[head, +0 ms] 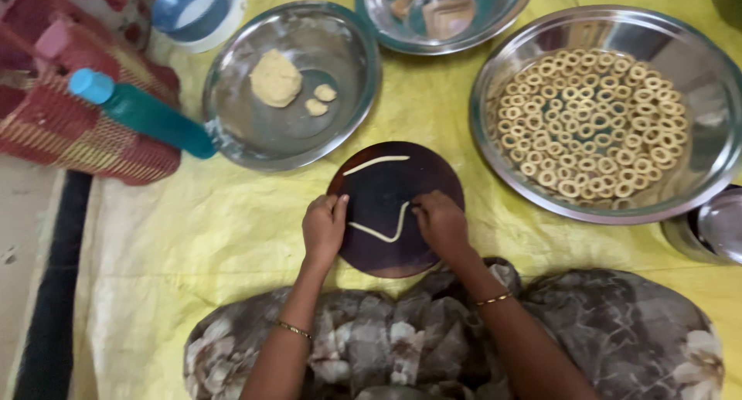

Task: The person rolls small pieces of dough into thin strips on a wooden board, then joins the ends to form rings and places them into a large metal tray. The process is repeated continuously with multiple dough pieces.

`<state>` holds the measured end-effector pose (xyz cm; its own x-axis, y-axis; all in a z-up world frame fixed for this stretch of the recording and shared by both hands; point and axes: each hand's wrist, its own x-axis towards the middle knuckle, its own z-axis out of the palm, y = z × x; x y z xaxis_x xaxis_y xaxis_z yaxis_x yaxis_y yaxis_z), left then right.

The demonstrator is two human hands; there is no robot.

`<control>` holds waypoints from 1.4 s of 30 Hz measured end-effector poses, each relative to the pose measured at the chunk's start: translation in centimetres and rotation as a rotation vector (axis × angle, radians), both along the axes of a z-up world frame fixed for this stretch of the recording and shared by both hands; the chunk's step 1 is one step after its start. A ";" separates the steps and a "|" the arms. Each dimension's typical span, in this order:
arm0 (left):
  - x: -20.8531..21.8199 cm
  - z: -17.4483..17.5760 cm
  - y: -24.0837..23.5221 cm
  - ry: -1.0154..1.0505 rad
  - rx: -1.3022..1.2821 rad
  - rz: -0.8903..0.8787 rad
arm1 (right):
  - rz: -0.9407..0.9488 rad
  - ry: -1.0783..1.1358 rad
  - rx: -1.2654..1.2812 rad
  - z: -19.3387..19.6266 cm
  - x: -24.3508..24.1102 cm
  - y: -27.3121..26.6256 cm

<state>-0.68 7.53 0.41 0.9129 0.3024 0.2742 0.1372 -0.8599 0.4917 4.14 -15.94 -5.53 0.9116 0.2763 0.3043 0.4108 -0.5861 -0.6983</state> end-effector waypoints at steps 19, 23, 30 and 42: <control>-6.4 -0.2 -4.6 -0.106 -0.036 -0.108 | 0.159 -0.411 -0.327 1.8 -0.8 -0.7; -4.9 -1.4 -5.0 -0.126 -0.092 -0.191 | 0.183 -0.329 -0.218 2.6 -0.8 -1.2; -2.2 -3.2 -6.2 -0.044 -0.160 -0.437 | 0.214 -0.106 0.086 4.5 0.0 -2.3; -0.3 -5.0 -6.0 0.064 -0.258 -0.273 | 0.120 0.338 0.262 4.7 1.1 -3.3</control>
<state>-0.97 1.54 -4.62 0.9822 0.0976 0.1606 -0.0422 -0.7182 0.6946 5.28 -19.29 -0.84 0.9381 0.3395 0.0686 0.1884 -0.3339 -0.9236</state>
